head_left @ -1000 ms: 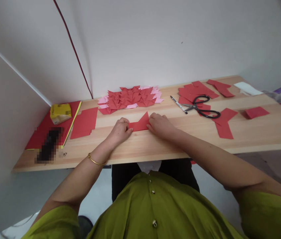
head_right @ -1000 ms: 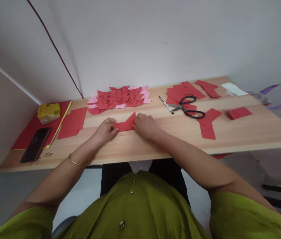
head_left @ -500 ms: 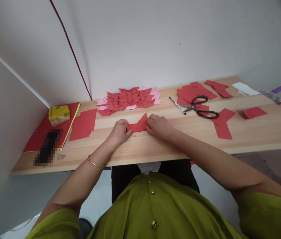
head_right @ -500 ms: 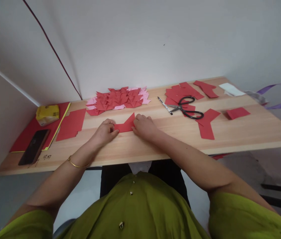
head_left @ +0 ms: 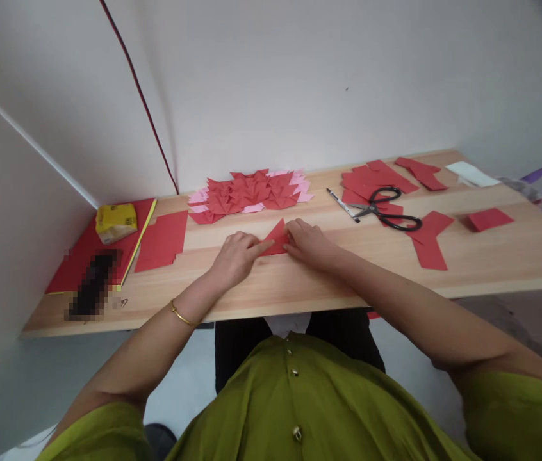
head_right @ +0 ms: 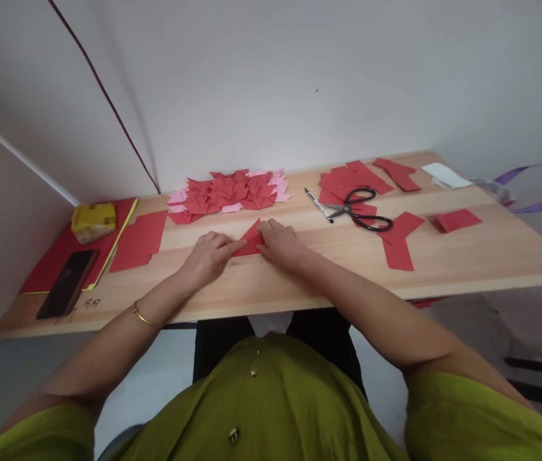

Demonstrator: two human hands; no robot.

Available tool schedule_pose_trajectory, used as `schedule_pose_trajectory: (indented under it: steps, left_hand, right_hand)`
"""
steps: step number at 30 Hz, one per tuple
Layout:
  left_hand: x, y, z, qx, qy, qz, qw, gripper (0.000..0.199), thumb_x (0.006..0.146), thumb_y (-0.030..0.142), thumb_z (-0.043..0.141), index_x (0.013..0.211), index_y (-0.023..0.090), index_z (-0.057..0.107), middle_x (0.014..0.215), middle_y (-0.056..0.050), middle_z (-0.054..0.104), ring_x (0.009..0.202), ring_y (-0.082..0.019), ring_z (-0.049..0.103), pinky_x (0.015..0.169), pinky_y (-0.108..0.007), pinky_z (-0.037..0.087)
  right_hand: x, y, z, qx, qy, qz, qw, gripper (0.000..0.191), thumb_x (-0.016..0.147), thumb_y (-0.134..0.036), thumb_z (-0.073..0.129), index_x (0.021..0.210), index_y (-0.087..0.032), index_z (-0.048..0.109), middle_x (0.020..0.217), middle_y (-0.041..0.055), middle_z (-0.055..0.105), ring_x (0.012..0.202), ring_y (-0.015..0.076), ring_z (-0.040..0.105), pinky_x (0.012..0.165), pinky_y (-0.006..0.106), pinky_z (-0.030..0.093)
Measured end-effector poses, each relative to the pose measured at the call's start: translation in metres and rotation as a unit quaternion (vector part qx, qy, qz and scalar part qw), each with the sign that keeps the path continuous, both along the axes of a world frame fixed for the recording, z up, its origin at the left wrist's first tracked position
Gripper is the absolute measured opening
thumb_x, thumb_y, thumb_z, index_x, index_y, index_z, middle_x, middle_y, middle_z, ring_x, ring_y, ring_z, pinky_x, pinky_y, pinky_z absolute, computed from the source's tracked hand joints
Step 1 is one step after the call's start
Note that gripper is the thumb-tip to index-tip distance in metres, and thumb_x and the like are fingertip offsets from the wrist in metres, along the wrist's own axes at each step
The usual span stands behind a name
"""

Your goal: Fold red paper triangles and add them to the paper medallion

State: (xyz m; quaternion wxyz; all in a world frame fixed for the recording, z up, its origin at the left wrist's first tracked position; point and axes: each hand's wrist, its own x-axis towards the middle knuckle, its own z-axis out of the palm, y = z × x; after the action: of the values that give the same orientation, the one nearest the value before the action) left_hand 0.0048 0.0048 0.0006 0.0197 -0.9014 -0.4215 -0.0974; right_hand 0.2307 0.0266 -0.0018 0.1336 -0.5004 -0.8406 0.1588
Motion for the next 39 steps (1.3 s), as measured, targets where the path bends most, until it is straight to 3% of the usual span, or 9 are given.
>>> schedule_pose_trajectory:
  steps: [3, 9, 17, 23, 30, 39]
  left_hand:
    - [0.000, 0.001, -0.001, -0.003, 0.041, -0.058, 0.997, 0.039, 0.092, 0.020, 0.041, 0.125, 0.034, 0.055, 0.102, -0.007, 0.057, 0.093, -0.022, 0.046, 0.084, -0.039, 0.034]
    - [-0.001, 0.000, 0.004, 0.004, 0.074, -0.065, 0.995, 0.040, 0.092, 0.020, 0.041, 0.126, 0.036, 0.055, 0.103, -0.007, 0.055, 0.091, -0.023, 0.044, 0.081, -0.039, 0.030]
    - [0.001, 0.001, 0.004, -0.006, 0.059, -0.065, 0.996, 0.043, 0.089, 0.015, 0.043, 0.123, 0.037, 0.057, 0.102, -0.007, 0.055, 0.093, -0.024, 0.045, 0.083, -0.040, 0.030]
    - [-0.009, -0.002, 0.002, -0.021, 0.047, -0.061, 0.997, 0.040, 0.090, 0.019, 0.044, 0.124, 0.037, 0.057, 0.113, -0.007, 0.058, 0.102, -0.024, 0.047, 0.087, -0.041, 0.031]
    - [-0.017, -0.009, 0.001, -0.012, 0.050, -0.054, 0.997, 0.035, 0.094, 0.022, 0.039, 0.120, 0.029, 0.061, 0.124, -0.007, 0.059, 0.111, -0.024, 0.049, 0.090, -0.042, 0.034]
    - [-0.025, -0.018, 0.000, -0.022, 0.024, -0.044, 0.999, 0.036, 0.092, 0.018, 0.041, 0.122, 0.026, 0.059, 0.128, -0.007, 0.060, 0.117, -0.024, 0.051, 0.092, -0.043, 0.037]
  right_hand:
    - [0.001, 0.002, -0.004, 0.006, 0.023, 0.000, 1.000, 0.025, 0.082, -0.022, 0.051, 0.106, -0.017, 0.046, 0.107, 0.0114, 0.056, 0.095, 0.0240, 0.054, 0.077, 0.035, 0.039]
    - [0.002, 0.000, -0.005, 0.033, 0.015, 0.026, 0.999, 0.021, 0.085, -0.022, 0.046, 0.106, -0.019, 0.051, 0.109, 0.0109, 0.052, 0.092, 0.0222, 0.054, 0.077, 0.035, 0.039]
    - [0.016, 0.000, 0.000, 0.062, -0.001, 0.179, 0.982, 0.029, 0.092, -0.025, 0.038, 0.100, -0.025, 0.067, 0.104, 0.0068, 0.057, 0.095, 0.0216, 0.048, 0.082, 0.035, 0.034]
    - [0.020, 0.000, 0.011, 0.033, -0.071, 0.249, 0.965, 0.038, 0.094, -0.026, 0.032, 0.111, -0.023, 0.066, 0.110, 0.0084, 0.061, 0.100, 0.0232, 0.048, 0.089, 0.037, 0.034]
    - [0.029, -0.004, 0.007, 0.031, -0.021, 0.264, 0.964, 0.040, 0.094, -0.022, 0.032, 0.120, -0.022, 0.062, 0.122, 0.0080, 0.058, 0.113, 0.0211, 0.047, 0.095, 0.036, 0.037]
    - [0.033, -0.005, 0.001, 0.014, 0.005, 0.226, 0.974, 0.041, 0.095, -0.022, 0.028, 0.117, -0.019, 0.063, 0.130, 0.0079, 0.056, 0.116, 0.0185, 0.051, 0.098, 0.035, 0.039]
